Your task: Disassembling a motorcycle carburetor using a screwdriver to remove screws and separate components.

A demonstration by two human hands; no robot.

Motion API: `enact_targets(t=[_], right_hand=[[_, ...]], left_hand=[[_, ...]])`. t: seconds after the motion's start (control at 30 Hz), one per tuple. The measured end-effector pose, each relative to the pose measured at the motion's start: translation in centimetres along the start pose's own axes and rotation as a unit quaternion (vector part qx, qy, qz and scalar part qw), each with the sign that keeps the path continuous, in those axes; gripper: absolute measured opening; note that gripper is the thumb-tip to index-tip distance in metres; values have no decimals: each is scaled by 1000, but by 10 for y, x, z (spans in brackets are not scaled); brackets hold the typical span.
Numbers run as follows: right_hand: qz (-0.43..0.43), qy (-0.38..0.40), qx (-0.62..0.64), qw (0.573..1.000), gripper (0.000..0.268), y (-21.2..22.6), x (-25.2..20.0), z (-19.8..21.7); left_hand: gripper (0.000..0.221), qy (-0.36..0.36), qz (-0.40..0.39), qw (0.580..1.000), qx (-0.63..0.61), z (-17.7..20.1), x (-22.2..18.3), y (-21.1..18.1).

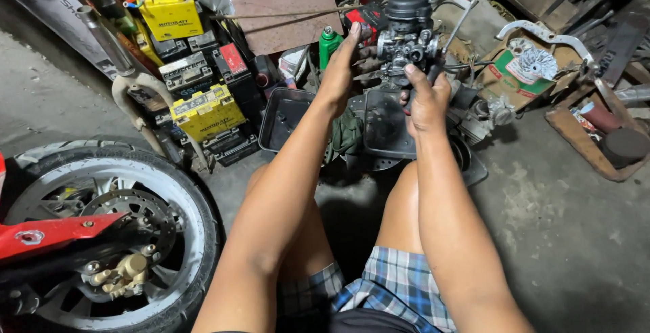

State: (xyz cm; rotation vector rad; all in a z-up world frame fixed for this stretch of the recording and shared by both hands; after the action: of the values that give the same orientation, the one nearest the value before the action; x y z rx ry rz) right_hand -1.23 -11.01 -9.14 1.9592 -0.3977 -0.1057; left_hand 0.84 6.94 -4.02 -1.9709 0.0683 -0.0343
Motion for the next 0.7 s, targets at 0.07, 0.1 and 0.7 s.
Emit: enact_targets(t=[0.07,0.1,0.7], right_hand=[[-7,3,-3,1000,28,-1,-4,-2],[-8,7,-11,1000,27,0,-6,-5],[75,105,-185,974,42,21,-19,-21]], left_hand=[[86,6,-1,1000,-3,-3,-8,-5],[90,1,25,1000,-15,-6,-14,-10],[76,-103,61,993,-23,-13,-31,-21]])
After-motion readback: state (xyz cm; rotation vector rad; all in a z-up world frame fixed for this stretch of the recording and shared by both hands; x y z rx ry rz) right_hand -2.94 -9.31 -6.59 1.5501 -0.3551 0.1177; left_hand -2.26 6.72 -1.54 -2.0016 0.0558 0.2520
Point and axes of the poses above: each hand's wrist, its own x-axis towards the middle knuckle, its own z-axis out of the back of the hand, y = z × x, the point moved 5 cm from there along x, towards the middle knuckle, and after that the axes turned 3 degrees about -x, right-handed, at the moved point
